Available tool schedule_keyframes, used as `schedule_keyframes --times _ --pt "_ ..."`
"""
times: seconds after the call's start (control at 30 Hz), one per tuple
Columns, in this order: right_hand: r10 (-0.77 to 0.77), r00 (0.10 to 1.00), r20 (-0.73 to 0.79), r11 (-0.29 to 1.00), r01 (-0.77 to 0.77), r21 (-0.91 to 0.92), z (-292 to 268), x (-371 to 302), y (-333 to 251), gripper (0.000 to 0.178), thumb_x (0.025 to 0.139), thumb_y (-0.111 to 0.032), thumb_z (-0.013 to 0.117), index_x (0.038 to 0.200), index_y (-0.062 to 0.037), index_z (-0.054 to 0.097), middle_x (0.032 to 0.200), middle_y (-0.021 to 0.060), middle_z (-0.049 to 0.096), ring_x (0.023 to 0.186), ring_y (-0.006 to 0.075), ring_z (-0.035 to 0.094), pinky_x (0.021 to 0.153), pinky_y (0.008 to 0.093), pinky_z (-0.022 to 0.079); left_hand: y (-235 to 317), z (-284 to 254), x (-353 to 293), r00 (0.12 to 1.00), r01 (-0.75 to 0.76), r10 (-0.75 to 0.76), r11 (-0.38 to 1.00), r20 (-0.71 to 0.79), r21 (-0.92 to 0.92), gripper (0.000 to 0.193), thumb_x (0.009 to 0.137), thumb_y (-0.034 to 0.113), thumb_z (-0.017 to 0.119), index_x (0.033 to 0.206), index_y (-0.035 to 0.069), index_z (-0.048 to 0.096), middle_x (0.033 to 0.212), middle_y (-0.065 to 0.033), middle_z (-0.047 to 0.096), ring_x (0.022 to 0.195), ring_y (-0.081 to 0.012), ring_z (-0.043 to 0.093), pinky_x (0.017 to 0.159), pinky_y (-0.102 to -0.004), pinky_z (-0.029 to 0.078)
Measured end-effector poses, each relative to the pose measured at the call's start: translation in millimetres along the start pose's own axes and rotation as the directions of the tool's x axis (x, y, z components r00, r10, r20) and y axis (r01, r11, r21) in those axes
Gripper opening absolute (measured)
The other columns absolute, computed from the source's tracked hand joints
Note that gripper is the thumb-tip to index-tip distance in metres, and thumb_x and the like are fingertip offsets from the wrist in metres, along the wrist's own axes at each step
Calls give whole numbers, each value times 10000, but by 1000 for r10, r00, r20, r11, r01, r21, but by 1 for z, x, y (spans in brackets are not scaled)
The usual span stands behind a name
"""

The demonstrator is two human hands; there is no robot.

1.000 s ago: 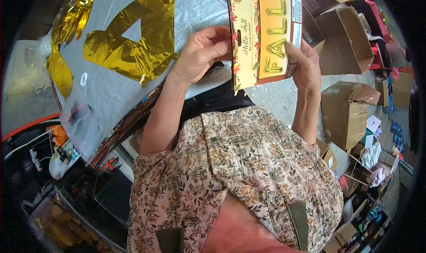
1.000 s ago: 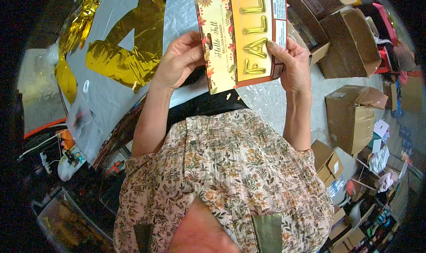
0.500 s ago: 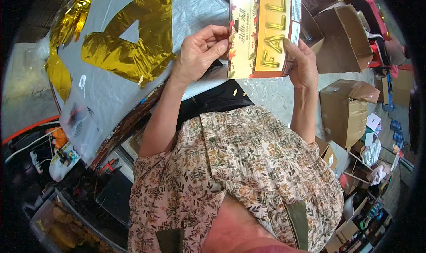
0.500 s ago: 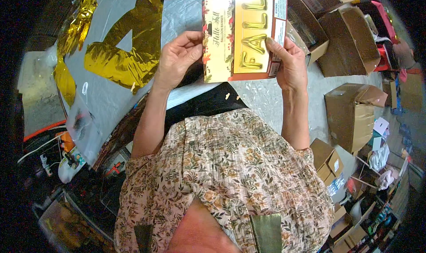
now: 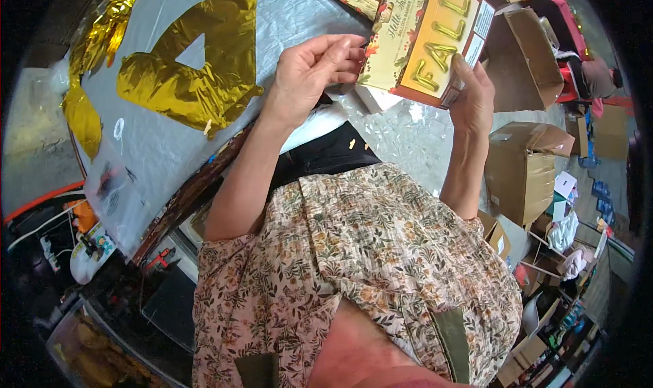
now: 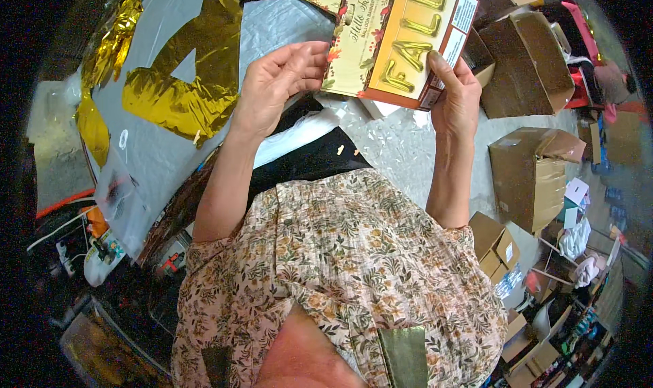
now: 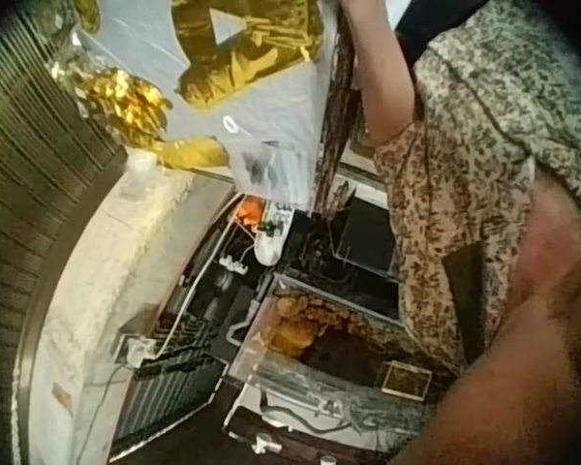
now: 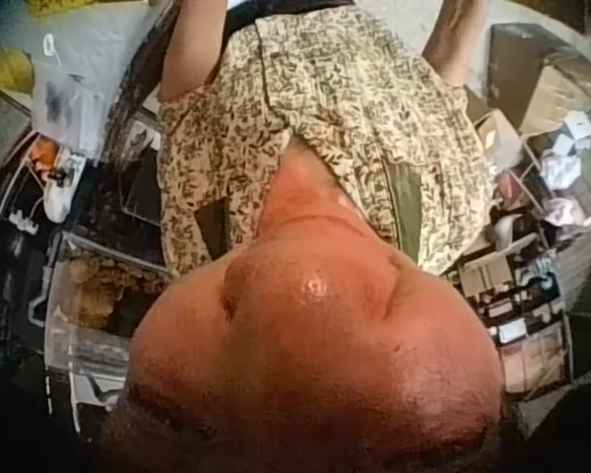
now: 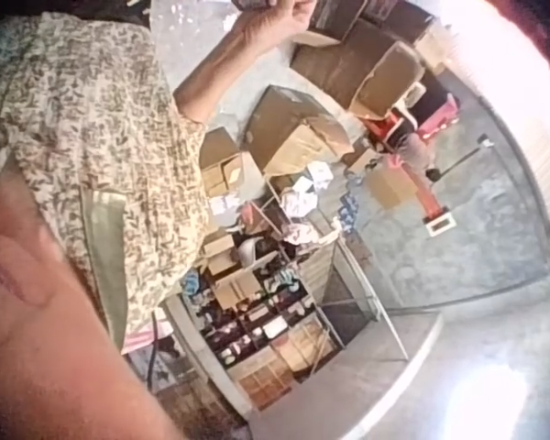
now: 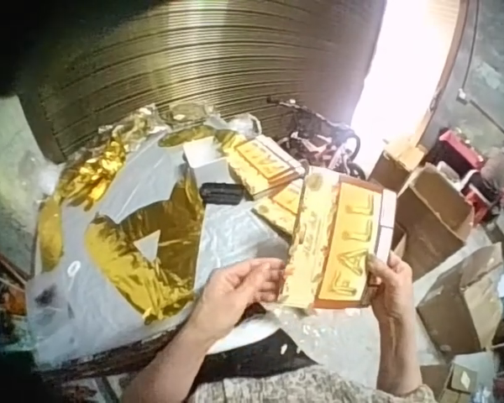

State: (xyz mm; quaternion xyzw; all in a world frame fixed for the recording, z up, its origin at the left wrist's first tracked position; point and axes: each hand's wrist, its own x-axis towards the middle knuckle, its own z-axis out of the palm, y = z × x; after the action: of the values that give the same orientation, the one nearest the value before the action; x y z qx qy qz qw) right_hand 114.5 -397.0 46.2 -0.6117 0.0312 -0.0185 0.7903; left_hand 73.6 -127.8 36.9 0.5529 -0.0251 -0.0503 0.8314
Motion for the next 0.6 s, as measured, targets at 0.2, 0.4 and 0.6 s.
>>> schedule_keyframes --times 0.2,0.4,0.6 --pt "-40 999 18 995 39 88 18 -8 -10 293 899 -47 687 1171 52 636 1078 111 715 901 136 685 820 286 551 -3 -6 -5 999 -29 29 999 26 34 240 942 99 670 1149 -23 679 970 -66 719 839 -73 662 732 -201 555" --pt "-11 998 60 1000 12 -19 15 -2 -5 376 925 -94 640 1261 63 576 1189 119 659 1046 171 637 925 316 494 14 -8 -9 1000 17 -16 998 -5 61 221 946 104 665 1114 -39 688 940 -67 721 787 -78 671 674 -196 563" --pt "-3 996 84 1000 5 -27 19 1 -9 381 926 -77 632 1273 66 567 1188 118 661 1016 168 647 912 306 500 31 -17 -9 991 -126 94 906 98 404 211 963 88 630 1137 -20 676 929 -66 727 815 -92 689 730 -217 585"
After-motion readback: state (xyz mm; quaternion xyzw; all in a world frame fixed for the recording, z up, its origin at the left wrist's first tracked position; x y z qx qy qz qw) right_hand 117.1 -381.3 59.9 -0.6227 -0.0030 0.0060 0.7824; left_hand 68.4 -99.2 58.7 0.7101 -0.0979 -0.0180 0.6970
